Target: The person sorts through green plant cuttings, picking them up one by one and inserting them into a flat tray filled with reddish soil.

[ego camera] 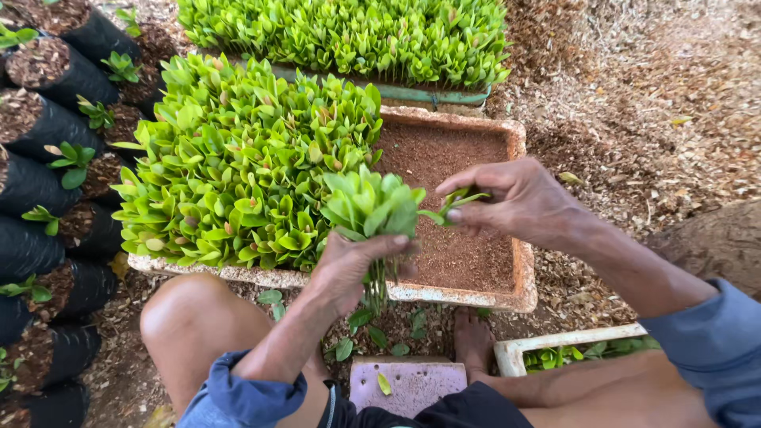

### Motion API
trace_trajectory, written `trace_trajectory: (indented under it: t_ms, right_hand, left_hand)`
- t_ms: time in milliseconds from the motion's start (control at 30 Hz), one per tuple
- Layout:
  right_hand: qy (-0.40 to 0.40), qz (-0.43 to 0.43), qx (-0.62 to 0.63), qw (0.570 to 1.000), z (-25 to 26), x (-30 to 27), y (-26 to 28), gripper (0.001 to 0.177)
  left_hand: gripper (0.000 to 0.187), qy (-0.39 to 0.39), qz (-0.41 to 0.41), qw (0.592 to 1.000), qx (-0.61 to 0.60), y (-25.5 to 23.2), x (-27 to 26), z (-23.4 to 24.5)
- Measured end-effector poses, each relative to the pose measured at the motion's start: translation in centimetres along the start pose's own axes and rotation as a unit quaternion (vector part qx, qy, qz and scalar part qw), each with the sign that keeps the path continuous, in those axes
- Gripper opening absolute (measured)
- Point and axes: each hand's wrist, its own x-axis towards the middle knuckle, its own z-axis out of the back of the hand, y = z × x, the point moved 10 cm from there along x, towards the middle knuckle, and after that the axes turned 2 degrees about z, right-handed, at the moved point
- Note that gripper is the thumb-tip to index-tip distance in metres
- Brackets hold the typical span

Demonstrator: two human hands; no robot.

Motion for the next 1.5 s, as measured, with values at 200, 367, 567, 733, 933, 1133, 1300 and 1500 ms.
trace_trajectory:
  t_ms: [200, 367, 567, 733, 933, 1133, 1300, 1500]
  right_hand:
    - [0.021, 0.007, -0.002, 1.000, -1.5, 2.2, 0.6, 0.037]
    - [-0.110, 0.188, -0.106, 0.970, 1.0, 3.7, 3.7, 0.045]
    - [-0.312, 0.134, 0.065, 0.939, 0.3, 1.7, -0.5, 0.008]
    - [-0.216, 0.013, 0.367, 0.905, -8.2, 3.9, -9.3, 0.029]
    - [-0.273, -0.013, 0.476, 0.836, -10.5, 4.6, -11.7, 0.025]
    - [-0.317, -0.041, 0.344, 0.883, -5.4, 3.5, -13.5, 0.019]
    - [-0.391, -0.004, 0.378, 0.839, -1.0, 2.2, -17.7, 0.012]
    - [-0.417, 0.004, 0.283, 0.863, 0.1, 2.4, -24.4, 0.015]
  left_hand:
    - [0.023, 0.003, -0.043, 0.999, -0.030, 3.4, 4.6, 4.9]
    - [0.021, -0.093, -0.099, 0.989, -0.063, 0.0, 4.7, 8.3]
    - [0.024, -0.132, -0.232, 0.964, -0.017, -4.6, 3.3, 10.2]
    - [0.026, -0.114, -0.317, 0.932, 0.136, -3.8, 3.0, 7.6]
    - [0.036, -0.122, -0.289, 0.936, 0.160, 0.5, 7.0, 10.3]
    - [0.025, -0.151, -0.275, 0.937, 0.152, -1.0, 5.6, 10.6]
    - [0.021, -0.141, -0.216, 0.965, -0.041, -0.7, 6.5, 11.4]
    - [0.032, -0.073, -0.210, 0.975, 0.000, 1.5, 10.7, 7.4]
